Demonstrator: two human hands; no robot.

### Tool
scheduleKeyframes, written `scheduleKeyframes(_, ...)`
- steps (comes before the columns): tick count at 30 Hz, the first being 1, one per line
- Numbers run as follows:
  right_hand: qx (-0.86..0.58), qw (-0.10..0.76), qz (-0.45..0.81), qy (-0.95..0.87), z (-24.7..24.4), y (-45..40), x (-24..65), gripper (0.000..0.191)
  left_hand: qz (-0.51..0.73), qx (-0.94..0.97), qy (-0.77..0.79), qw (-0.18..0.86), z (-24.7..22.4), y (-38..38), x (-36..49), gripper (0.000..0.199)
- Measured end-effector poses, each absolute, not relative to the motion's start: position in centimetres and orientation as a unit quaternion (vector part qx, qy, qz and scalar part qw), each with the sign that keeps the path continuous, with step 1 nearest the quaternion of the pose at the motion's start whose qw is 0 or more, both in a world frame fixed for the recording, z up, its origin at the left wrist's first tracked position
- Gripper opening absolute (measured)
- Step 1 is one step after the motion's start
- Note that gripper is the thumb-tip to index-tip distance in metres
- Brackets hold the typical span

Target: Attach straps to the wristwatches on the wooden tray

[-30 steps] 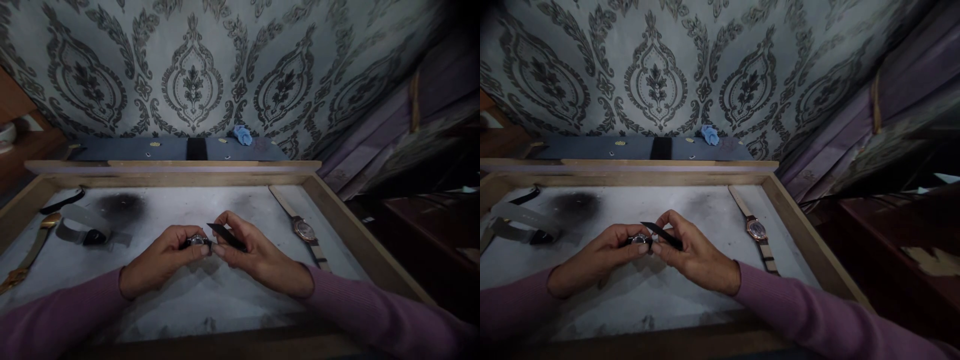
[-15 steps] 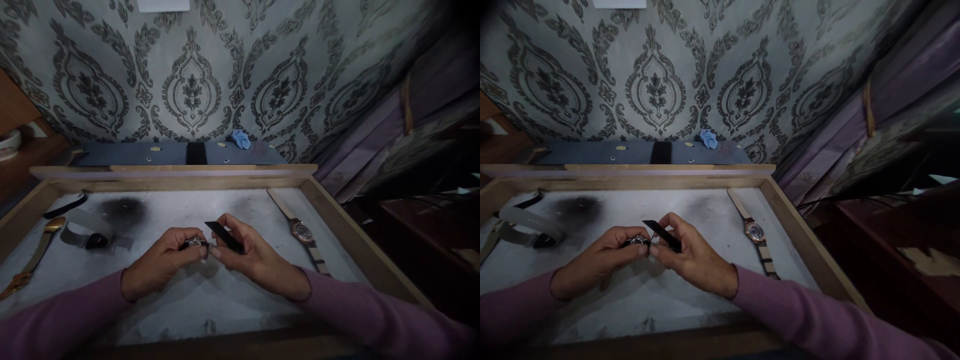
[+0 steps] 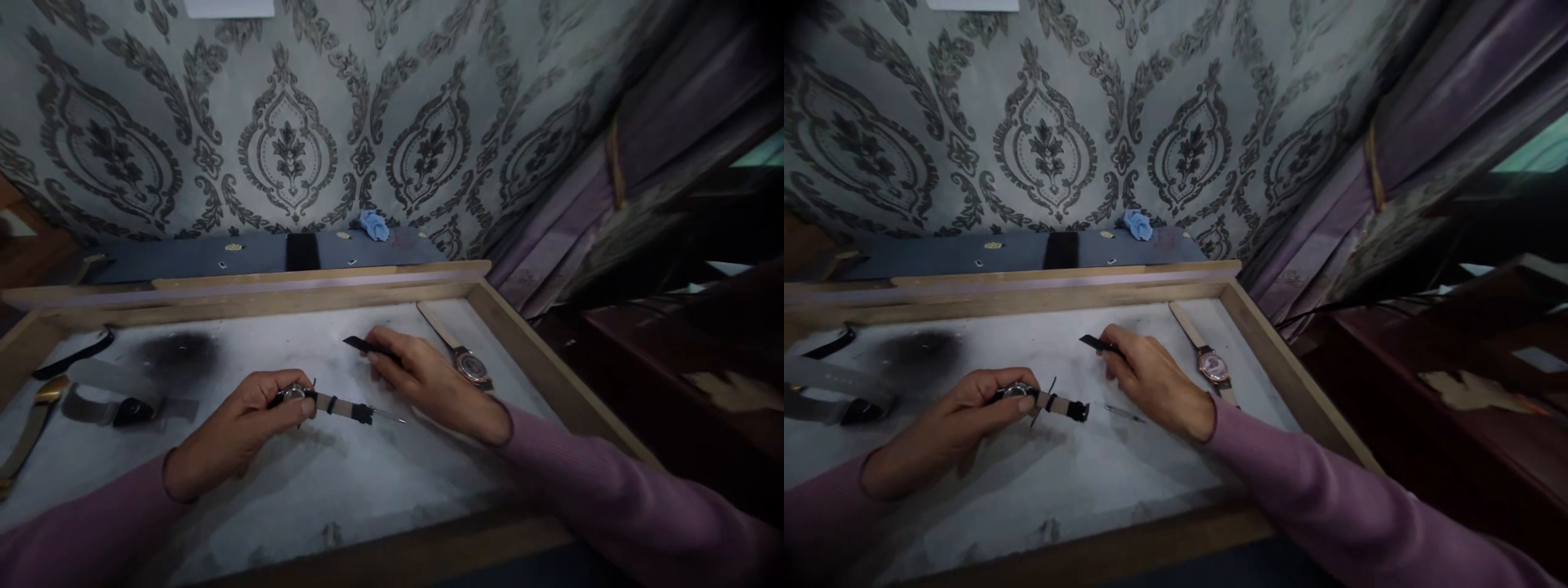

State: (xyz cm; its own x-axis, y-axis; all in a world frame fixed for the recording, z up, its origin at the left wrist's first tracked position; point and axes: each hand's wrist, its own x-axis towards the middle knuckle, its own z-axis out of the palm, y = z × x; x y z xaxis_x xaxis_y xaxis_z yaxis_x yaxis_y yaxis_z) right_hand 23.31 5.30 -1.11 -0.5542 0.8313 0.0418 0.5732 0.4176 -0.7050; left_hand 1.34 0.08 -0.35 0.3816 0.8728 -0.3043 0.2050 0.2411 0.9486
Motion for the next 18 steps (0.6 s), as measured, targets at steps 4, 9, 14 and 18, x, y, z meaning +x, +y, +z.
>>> scheduleKeyframes(4,-0.452,0.096,0.193,-0.865,-1.6,6.3,24.0,0.011,0.25,0.554,0.496,0.62,-0.5,0.1,1.1,0.024)
scheduleKeyframes(9,-0.468,0.085,0.141,-0.868,-1.7,5.5,24.0,0.012,0.234,0.56,0.489,0.627,-0.9,0.0,0.7,0.024)
scheduleKeyframes(14,-0.414,0.021,0.115,-0.903,-0.5,3.4,24.3,0.005,0.234,0.559,0.488,0.628,-0.8,0.0,0.8,0.025)
scheduleKeyframes(18,-0.392,-0.034,0.122,-0.911,-0.7,2.4,24.5,0.003,0.238,0.552,0.49,0.631,-0.8,0.1,1.0,0.025)
